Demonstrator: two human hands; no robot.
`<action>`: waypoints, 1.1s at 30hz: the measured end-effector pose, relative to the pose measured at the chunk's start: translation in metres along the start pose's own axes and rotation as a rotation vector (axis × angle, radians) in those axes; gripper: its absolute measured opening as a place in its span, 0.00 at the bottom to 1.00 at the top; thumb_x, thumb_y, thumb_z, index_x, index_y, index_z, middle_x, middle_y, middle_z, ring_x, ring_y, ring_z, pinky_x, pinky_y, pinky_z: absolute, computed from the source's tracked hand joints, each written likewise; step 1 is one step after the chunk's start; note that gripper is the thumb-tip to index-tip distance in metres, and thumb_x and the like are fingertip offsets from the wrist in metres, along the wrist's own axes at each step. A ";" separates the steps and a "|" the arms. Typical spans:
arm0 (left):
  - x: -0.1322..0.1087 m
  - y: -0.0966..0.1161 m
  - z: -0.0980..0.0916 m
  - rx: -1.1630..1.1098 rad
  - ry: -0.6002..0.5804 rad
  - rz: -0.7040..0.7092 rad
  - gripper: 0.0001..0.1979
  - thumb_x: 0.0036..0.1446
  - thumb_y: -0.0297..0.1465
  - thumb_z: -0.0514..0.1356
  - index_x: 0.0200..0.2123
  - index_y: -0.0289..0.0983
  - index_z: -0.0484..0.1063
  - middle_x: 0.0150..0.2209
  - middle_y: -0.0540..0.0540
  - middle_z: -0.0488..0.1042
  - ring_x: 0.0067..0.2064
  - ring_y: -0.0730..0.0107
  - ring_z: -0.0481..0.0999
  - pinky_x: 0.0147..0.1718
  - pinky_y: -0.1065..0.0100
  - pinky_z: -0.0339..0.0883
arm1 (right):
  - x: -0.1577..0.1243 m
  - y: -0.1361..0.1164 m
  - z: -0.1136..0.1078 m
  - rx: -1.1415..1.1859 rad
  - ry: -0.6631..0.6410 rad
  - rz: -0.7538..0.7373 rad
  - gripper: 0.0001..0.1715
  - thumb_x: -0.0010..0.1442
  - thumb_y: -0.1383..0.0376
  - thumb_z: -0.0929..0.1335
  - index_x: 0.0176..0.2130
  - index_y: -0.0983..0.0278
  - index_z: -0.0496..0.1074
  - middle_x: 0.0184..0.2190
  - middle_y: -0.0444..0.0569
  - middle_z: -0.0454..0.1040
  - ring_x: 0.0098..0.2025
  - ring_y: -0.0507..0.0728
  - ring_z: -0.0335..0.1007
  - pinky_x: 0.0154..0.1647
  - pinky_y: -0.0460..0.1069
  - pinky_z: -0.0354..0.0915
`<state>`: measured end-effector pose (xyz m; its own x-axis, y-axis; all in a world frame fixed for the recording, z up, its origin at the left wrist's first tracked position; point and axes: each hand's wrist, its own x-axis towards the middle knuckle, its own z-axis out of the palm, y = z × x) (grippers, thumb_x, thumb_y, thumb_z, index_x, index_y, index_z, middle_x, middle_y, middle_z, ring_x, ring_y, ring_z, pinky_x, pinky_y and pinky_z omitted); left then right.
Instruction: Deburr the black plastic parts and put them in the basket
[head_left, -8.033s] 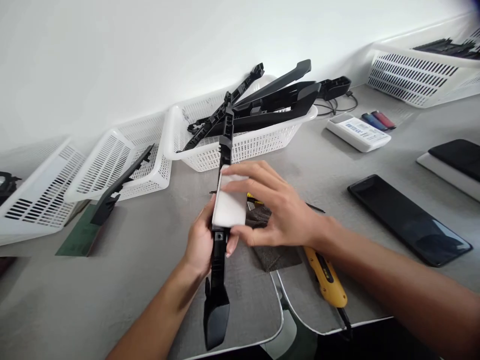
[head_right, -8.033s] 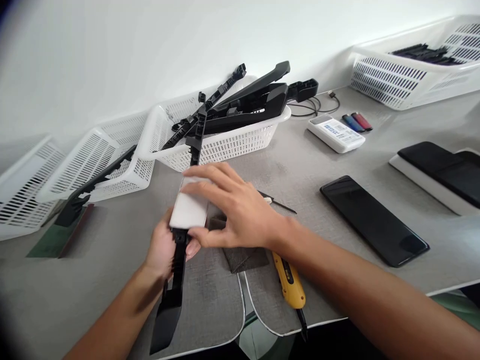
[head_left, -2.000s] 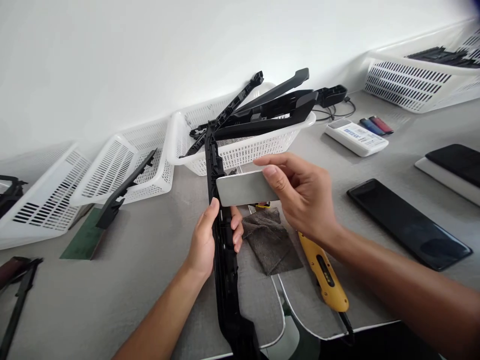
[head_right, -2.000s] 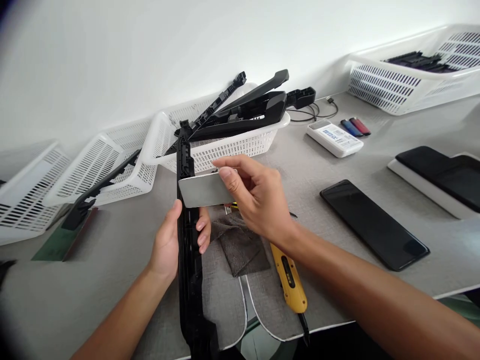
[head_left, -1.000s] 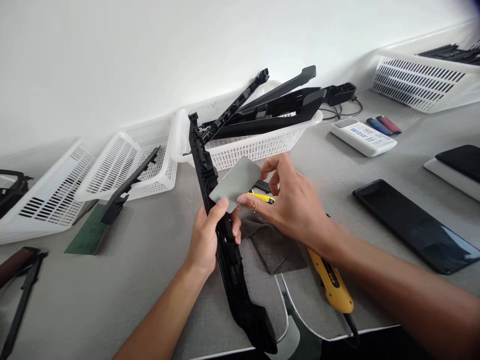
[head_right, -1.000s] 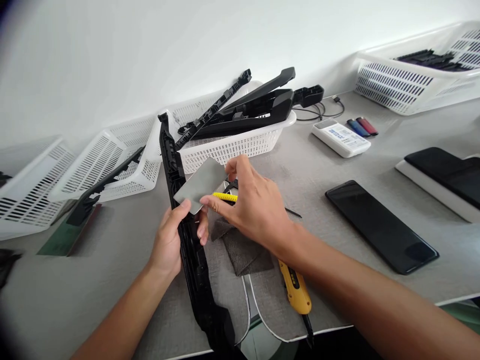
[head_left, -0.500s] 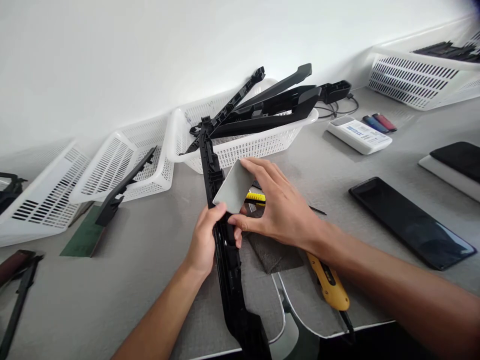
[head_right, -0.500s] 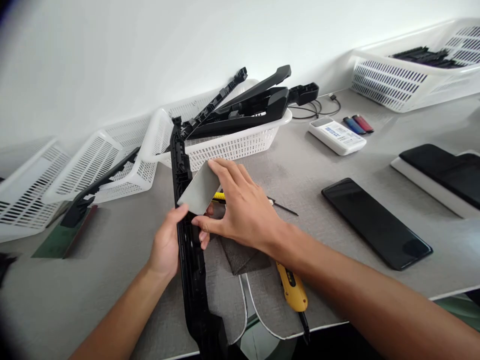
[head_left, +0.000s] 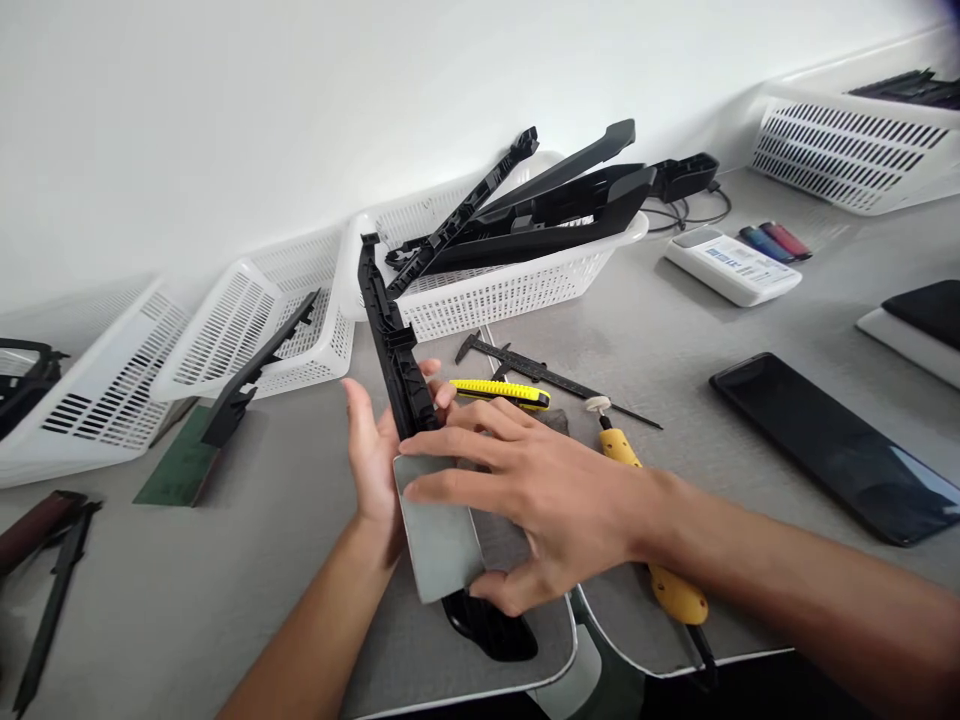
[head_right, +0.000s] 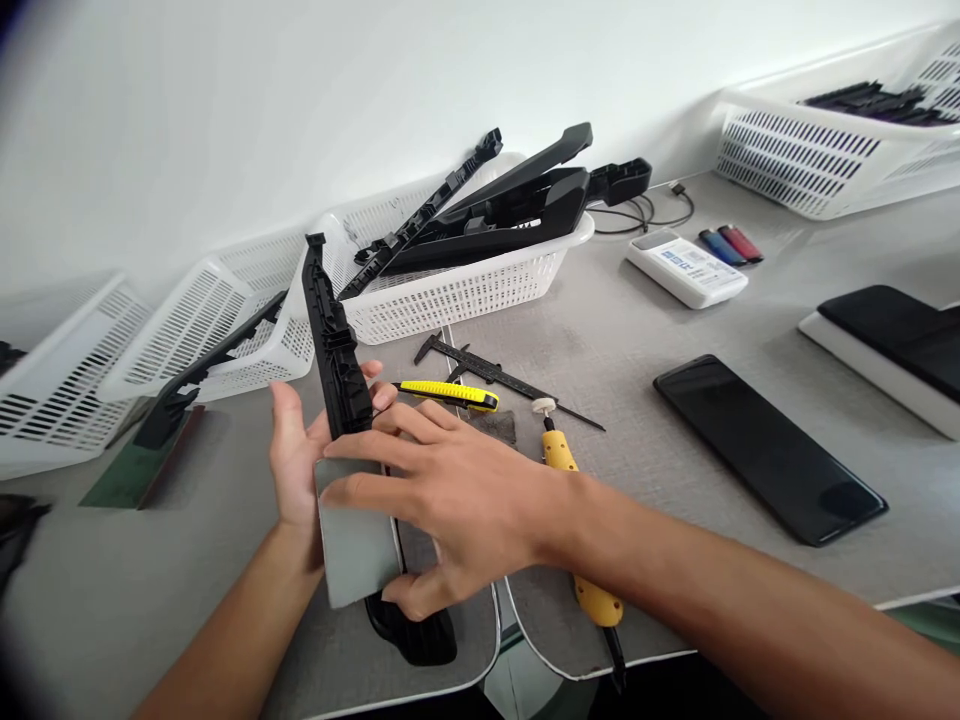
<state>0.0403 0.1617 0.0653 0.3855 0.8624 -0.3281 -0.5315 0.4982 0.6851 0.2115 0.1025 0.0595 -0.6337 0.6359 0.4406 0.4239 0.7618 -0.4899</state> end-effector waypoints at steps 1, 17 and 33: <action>0.002 0.002 0.000 -0.017 -0.002 -0.007 0.42 0.70 0.64 0.40 0.48 0.35 0.79 0.33 0.46 0.73 0.29 0.67 0.75 0.30 0.66 0.76 | 0.000 -0.002 -0.001 -0.002 -0.031 -0.005 0.38 0.58 0.53 0.76 0.63 0.62 0.72 0.72 0.55 0.67 0.72 0.70 0.58 0.75 0.66 0.53; 0.005 -0.007 0.000 0.058 0.050 -0.058 0.30 0.75 0.52 0.48 0.55 0.37 0.80 0.46 0.39 0.83 0.54 0.51 0.83 0.56 0.55 0.76 | -0.001 0.015 0.004 -0.115 0.178 0.141 0.36 0.61 0.66 0.75 0.65 0.68 0.68 0.73 0.63 0.63 0.74 0.70 0.58 0.74 0.68 0.63; 0.002 -0.016 -0.005 0.165 -0.029 0.021 0.27 0.70 0.55 0.55 0.47 0.37 0.80 0.37 0.41 0.82 0.44 0.48 0.85 0.41 0.57 0.80 | -0.002 0.017 -0.004 -0.127 0.344 0.130 0.36 0.52 0.58 0.77 0.56 0.64 0.68 0.67 0.66 0.70 0.64 0.71 0.67 0.64 0.69 0.69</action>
<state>0.0461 0.1562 0.0503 0.3989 0.8682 -0.2950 -0.4094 0.4565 0.7899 0.2229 0.1143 0.0533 -0.3245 0.7160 0.6181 0.5767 0.6677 -0.4707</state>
